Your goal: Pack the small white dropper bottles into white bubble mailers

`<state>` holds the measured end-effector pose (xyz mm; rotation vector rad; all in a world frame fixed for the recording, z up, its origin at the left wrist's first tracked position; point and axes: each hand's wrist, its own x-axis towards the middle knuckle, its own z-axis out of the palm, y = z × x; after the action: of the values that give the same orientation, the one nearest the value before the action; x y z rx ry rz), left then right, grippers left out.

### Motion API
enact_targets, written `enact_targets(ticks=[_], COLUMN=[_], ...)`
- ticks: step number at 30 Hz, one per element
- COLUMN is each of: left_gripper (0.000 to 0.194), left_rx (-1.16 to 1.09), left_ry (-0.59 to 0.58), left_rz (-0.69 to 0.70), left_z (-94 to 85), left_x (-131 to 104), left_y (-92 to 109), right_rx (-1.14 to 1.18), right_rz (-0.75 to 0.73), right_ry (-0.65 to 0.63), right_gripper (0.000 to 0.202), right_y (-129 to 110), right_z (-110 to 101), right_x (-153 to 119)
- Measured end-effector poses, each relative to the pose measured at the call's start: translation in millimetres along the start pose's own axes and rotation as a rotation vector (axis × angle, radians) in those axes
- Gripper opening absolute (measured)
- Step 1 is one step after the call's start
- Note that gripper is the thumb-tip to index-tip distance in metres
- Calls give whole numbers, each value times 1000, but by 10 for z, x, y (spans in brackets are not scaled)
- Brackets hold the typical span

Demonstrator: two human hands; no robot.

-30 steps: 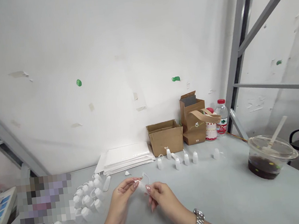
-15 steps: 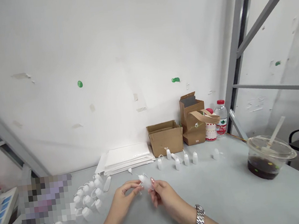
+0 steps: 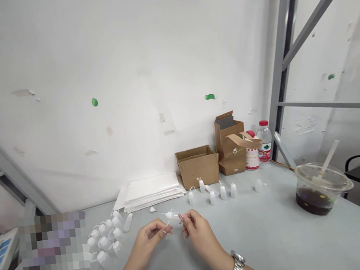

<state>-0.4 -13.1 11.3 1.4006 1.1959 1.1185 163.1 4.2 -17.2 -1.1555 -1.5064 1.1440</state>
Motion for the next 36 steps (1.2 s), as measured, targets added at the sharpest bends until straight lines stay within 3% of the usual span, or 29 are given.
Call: enact_targets(ticks=[5,9,17,21,36], left_gripper=[24,24,22,25,28], left_rx=[-71,-227,-725,-825,-673], left_ry=[30,85,386,359,174], left_rz=[-7,-98,-184,-185,-129], left_z=[38,39,-90,-80,2], left_x=[-26,-3,77,64,20], left_y=[3,-26,-53,-21,-28], right_rx=[-35,0,-12,-84,-112], right_rz=[-45,-85,-120,-129,-152], right_ry=[49,70,-50,-72,-77], right_gripper=[35,33,25,21,22], right_y=[-34,-48,-142,-182,-241], right_z=[-35,-65,-32,-13,-29], right_x=[-12,-8,-132,-186,-214])
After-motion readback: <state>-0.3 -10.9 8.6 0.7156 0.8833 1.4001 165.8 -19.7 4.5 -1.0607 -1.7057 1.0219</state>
